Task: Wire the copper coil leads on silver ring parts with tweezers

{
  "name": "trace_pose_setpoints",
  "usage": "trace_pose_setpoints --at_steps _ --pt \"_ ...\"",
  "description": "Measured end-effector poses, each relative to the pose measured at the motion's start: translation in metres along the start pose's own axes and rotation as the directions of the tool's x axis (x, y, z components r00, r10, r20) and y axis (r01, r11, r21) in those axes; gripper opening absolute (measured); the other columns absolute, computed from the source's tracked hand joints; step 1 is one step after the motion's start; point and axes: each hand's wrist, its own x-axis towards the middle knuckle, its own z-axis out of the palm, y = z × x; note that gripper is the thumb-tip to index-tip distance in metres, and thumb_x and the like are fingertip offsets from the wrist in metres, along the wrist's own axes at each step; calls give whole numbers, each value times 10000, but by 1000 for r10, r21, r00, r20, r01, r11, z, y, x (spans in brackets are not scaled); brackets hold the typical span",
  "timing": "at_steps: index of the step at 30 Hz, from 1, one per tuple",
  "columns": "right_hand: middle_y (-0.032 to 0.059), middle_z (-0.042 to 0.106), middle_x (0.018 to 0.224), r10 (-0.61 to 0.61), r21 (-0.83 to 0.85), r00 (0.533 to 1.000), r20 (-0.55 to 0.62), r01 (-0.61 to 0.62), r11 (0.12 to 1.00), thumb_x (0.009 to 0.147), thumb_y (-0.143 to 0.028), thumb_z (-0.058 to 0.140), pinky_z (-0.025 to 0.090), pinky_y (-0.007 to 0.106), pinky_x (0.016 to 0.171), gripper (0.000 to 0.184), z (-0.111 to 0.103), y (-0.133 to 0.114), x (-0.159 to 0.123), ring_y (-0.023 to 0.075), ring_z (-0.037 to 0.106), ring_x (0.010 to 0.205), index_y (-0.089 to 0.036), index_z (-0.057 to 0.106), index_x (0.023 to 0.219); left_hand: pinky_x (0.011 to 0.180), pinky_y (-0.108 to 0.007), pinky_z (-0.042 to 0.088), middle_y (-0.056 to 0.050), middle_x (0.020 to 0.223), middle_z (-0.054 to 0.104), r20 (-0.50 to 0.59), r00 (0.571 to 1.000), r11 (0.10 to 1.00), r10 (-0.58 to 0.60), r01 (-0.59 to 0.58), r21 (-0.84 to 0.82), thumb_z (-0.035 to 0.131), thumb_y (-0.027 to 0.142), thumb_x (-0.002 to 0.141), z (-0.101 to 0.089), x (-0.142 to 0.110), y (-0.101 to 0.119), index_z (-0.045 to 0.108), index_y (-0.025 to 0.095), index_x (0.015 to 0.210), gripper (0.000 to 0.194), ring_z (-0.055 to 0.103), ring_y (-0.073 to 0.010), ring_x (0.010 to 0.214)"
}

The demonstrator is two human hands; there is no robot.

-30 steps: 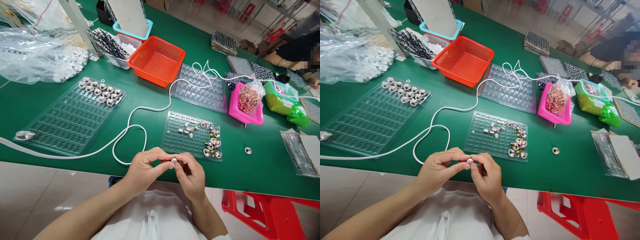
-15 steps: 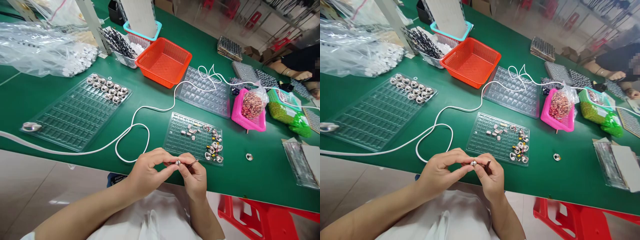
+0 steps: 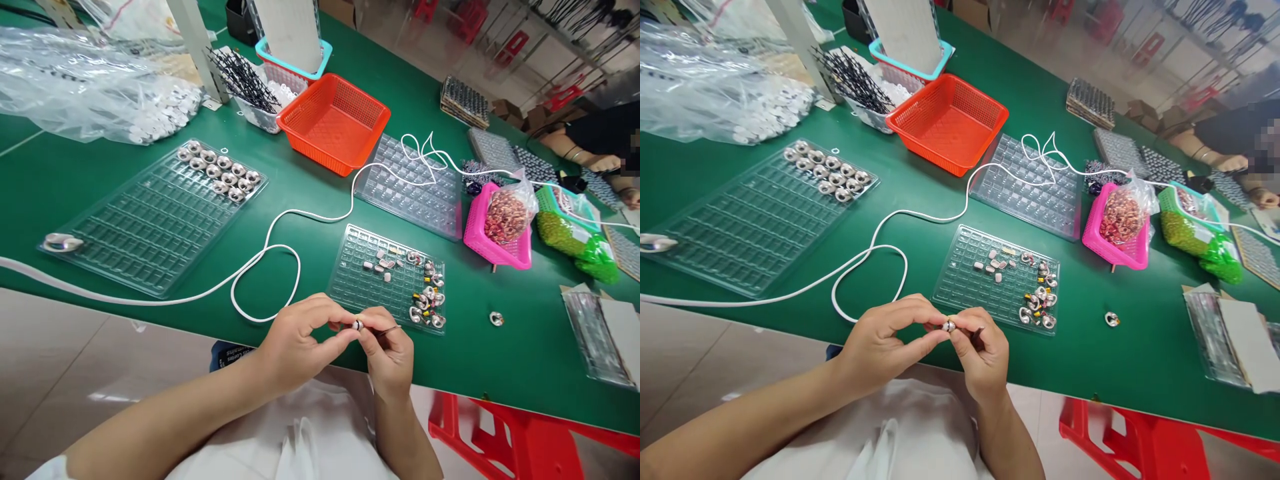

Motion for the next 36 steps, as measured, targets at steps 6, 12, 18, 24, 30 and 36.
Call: trace_pose_setpoints --at_steps 6,12,18,24,30,36 --pt "34 681 882 -3 -44 1000 4 3 999 915 -173 677 516 299 676 184 0 -3 1 178 636 813 -292 755 1032 640 -262 558 -34 734 759 34 999 999 -41 41 10 749 109 813 -3 1 1 767 170 879 92 676 -162 684" --pt "28 688 895 -11 -50 1000 27 12 999 908 -138 677 507 284 658 222 -1 -3 1 170 637 811 -300 751 1040 634 -257 545 -37 720 758 51 998 999 -23 21 37 737 110 826 -5 1 0 776 164 867 78 671 -159 673" --pt "54 696 898 -18 -109 999 38 22 994 907 -170 681 528 299 644 155 -3 -2 0 186 659 812 -250 751 1021 646 -267 554 -49 738 773 76 997 999 -23 20 39 734 122 838 -7 1 -2 787 166 867 74 680 -166 682" --pt "52 711 909 -72 -203 994 88 89 975 909 -134 662 533 291 637 198 -5 -7 3 176 675 784 -260 744 1039 674 -290 570 -55 767 796 99 994 999 -36 34 21 714 124 849 -8 0 -5 795 203 848 113 697 -183 711" --pt "55 718 927 -97 -252 976 195 146 957 904 -99 649 529 267 599 259 -10 -15 6 164 680 758 -270 735 1078 661 -283 568 -39 748 799 185 958 973 -217 228 -40 762 146 790 -14 5 -3 811 219 775 89 708 -187 698" --pt "60 725 898 -86 -234 931 354 177 956 896 -98 648 532 247 580 249 -15 -21 11 155 675 735 -243 741 1076 599 -241 547 3 659 767 430 725 768 -538 632 -104 852 178 655 -25 18 -3 750 190 691 108 705 -168 635"
